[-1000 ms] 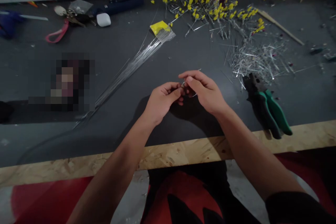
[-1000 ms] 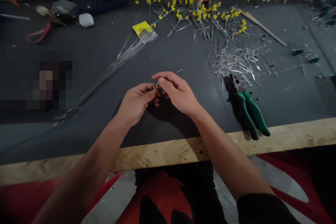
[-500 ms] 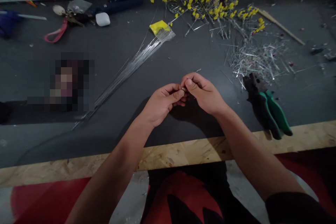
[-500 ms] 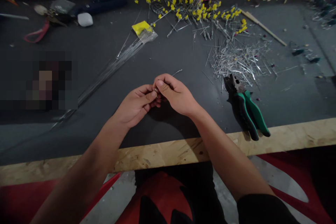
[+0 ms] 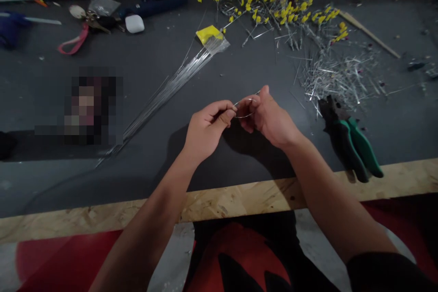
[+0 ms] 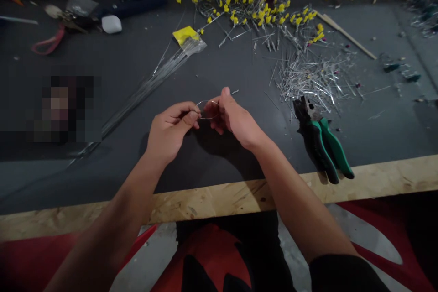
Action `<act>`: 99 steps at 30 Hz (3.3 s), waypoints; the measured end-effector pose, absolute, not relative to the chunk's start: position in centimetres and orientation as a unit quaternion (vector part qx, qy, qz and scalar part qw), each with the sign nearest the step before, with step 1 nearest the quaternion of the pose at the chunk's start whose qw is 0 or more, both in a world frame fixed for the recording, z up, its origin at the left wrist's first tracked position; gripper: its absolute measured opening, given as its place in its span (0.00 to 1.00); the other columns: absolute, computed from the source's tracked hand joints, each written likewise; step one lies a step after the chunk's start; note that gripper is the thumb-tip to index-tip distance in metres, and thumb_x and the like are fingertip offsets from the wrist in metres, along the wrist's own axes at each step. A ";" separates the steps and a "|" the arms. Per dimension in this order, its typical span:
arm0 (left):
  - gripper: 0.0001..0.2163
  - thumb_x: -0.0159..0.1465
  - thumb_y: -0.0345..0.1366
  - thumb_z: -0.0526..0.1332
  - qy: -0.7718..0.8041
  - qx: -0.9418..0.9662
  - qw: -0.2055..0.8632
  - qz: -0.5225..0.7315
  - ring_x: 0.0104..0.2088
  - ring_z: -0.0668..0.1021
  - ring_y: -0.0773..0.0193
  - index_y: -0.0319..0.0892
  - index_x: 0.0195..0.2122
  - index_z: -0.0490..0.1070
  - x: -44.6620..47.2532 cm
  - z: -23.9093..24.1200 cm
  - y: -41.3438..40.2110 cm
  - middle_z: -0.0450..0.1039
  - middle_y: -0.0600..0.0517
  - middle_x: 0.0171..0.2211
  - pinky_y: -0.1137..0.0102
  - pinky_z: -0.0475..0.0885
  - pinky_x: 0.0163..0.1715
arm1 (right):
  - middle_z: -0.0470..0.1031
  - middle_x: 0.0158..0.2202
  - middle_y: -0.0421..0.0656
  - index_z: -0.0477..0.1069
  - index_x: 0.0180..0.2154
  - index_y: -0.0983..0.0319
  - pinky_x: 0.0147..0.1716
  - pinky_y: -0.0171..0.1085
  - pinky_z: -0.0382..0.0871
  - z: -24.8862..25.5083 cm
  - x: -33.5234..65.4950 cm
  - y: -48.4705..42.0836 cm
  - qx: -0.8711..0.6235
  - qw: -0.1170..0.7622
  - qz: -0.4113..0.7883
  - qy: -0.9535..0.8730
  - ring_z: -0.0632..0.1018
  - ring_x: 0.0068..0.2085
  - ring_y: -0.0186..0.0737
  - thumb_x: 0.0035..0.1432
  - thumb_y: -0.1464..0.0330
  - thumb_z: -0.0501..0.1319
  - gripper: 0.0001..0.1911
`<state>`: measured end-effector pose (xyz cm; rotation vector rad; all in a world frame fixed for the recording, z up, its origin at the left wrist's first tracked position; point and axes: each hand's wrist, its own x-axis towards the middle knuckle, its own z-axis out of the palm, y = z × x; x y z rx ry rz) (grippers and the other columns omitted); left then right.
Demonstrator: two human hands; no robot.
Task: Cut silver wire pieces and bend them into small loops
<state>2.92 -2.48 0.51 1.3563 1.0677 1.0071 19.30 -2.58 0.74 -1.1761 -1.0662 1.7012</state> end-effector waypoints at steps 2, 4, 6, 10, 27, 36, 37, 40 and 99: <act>0.07 0.62 0.40 0.60 0.462 0.631 0.455 0.426 0.28 0.72 0.70 0.43 0.33 0.73 2.7 0.8 -2.6 0.72 0.55 0.28 0.74 0.67 0.32 | 0.69 0.28 0.40 0.67 0.32 0.61 0.18 0.29 0.60 1.0 19.5 -2.6 -0.466 0.352 0.698 -0.415 0.70 0.24 0.30 0.59 0.50 0.53 0.21; 0.07 0.63 0.38 0.58 0.447 0.681 0.392 0.427 0.32 0.73 0.68 0.43 0.34 0.73 2.6 1.0 -2.7 0.74 0.54 0.31 0.73 0.67 0.36 | 0.70 0.27 0.39 0.68 0.31 0.62 0.16 0.27 0.58 1.2 19.8 -2.8 -0.460 0.305 0.715 -0.428 0.69 0.23 0.28 0.57 0.56 0.59 0.15; 0.06 0.64 0.36 0.57 0.425 0.717 0.362 0.417 0.35 0.74 0.67 0.44 0.34 0.73 2.6 1.0 -2.9 0.74 0.53 0.34 0.73 0.67 0.38 | 0.71 0.26 0.38 0.69 0.30 0.63 0.15 0.26 0.57 1.4 19.9 -3.1 -0.442 0.264 0.735 -0.441 0.68 0.21 0.26 0.55 0.61 0.62 0.11; 0.08 0.65 0.35 0.54 0.407 0.729 0.379 0.400 0.36 0.74 0.66 0.45 0.35 0.73 3.0 0.8 -3.1 0.75 0.53 0.34 0.71 0.67 0.39 | 0.72 0.24 0.39 0.69 0.28 0.64 0.13 0.25 0.55 1.5 20.0 -3.2 -0.401 0.244 0.785 -0.404 0.68 0.19 0.25 0.55 0.64 0.62 0.10; 0.06 0.63 0.37 0.58 0.403 0.656 0.435 0.467 0.37 0.74 0.66 0.45 0.35 0.73 3.2 0.6 -3.0 0.72 0.51 0.37 0.69 0.69 0.42 | 0.73 0.26 0.39 0.70 0.31 0.65 0.12 0.24 0.57 1.7 20.3 -3.0 -0.348 0.311 0.837 -0.286 0.69 0.20 0.25 0.56 0.69 0.62 0.05; 0.05 0.64 0.36 0.58 0.375 0.678 0.442 0.451 0.40 0.73 0.66 0.45 0.35 0.73 3.0 0.4 -2.8 0.72 0.51 0.38 0.70 0.68 0.43 | 0.71 0.25 0.37 0.71 0.30 0.64 0.13 0.23 0.57 1.4 20.3 -3.2 -0.357 0.293 0.831 -0.311 0.69 0.21 0.25 0.53 0.70 0.64 0.04; 0.05 0.64 0.36 0.58 0.379 0.690 0.430 0.443 0.40 0.73 0.66 0.45 0.35 0.73 3.0 0.4 -2.9 0.72 0.51 0.38 0.70 0.68 0.43 | 0.70 0.24 0.37 0.71 0.29 0.64 0.14 0.23 0.58 1.3 20.2 -3.2 -0.372 0.294 0.817 -0.327 0.69 0.21 0.25 0.52 0.70 0.65 0.04; 0.07 0.65 0.36 0.56 0.388 0.725 0.392 0.412 0.38 0.73 0.65 0.46 0.36 0.74 3.1 0.5 -3.1 0.72 0.51 0.39 0.69 0.68 0.41 | 0.67 0.21 0.35 0.70 0.28 0.64 0.13 0.24 0.59 0.9 19.8 -3.3 -0.412 0.289 0.783 -0.367 0.67 0.19 0.24 0.52 0.69 0.64 0.05; 0.07 0.53 0.37 0.68 0.269 0.232 0.811 0.465 0.31 0.72 0.69 0.45 0.27 0.70 3.9 0.7 -2.3 0.68 0.55 0.31 0.74 0.69 0.34 | 0.77 0.31 0.36 0.72 0.34 0.59 0.26 0.30 0.73 0.6 16.0 -5.2 -0.142 0.432 0.878 -0.146 0.74 0.25 0.27 0.55 0.71 0.63 0.03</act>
